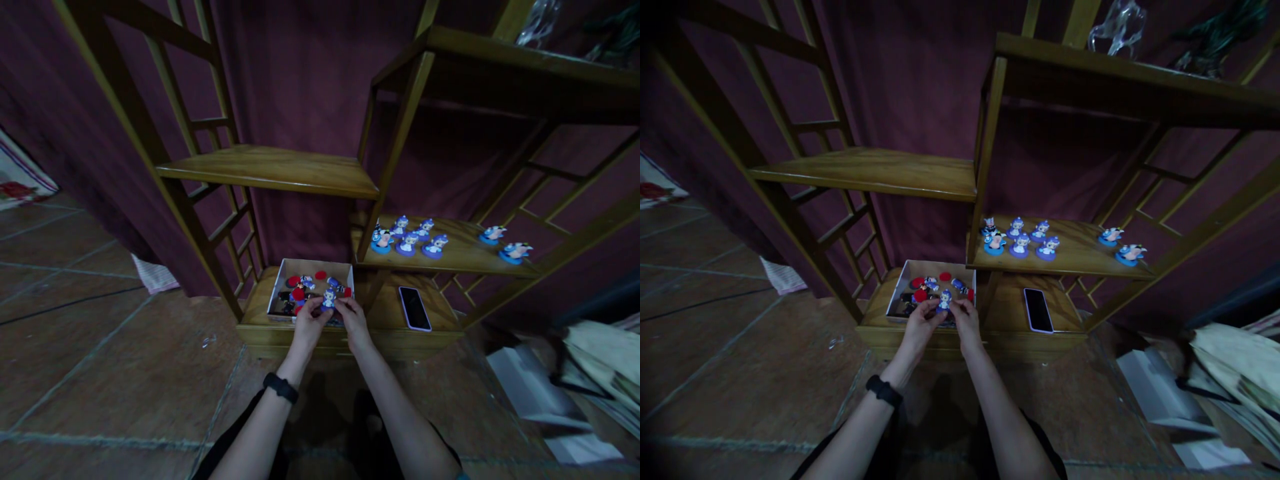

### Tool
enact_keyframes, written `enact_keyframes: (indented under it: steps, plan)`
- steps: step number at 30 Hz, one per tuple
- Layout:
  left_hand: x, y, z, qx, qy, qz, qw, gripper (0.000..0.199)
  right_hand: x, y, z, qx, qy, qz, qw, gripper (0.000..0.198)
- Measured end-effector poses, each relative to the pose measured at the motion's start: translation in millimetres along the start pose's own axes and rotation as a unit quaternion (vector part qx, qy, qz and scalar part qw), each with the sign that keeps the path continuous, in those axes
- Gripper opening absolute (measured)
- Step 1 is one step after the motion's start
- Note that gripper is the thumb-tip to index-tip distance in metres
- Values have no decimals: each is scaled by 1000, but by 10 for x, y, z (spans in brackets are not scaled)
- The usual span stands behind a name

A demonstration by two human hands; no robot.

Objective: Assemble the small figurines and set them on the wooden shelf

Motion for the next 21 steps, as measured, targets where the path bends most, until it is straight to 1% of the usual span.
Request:
enact_keyframes:
  steps: [5, 12, 17, 21]
  plan:
    - [6, 25, -1, 15, 5, -5, 1000, 34, -10, -32, 27, 10, 5, -13, 1000, 24]
    - [7, 56, 15, 42, -6, -34, 999, 32, 2, -17, 39, 49, -41, -73, 995, 22]
    - [-2, 27, 6, 48, -14, -52, 997, 32, -20, -10, 59, 48, -29, -64, 996, 24]
    - [-4, 19, 9, 54, -21, -57, 997, 30, -24, 7, 63, 38, -27, -32, 998, 26]
Point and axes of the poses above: each hand's wrist, its own z-axis away from the middle knuckle, its own x-axis out of the palm, y = z × x, the point moved 4 cm from there along -z, towards the middle knuckle, and after that the axes turned 10 degrees about x, right-handed, at the moved point
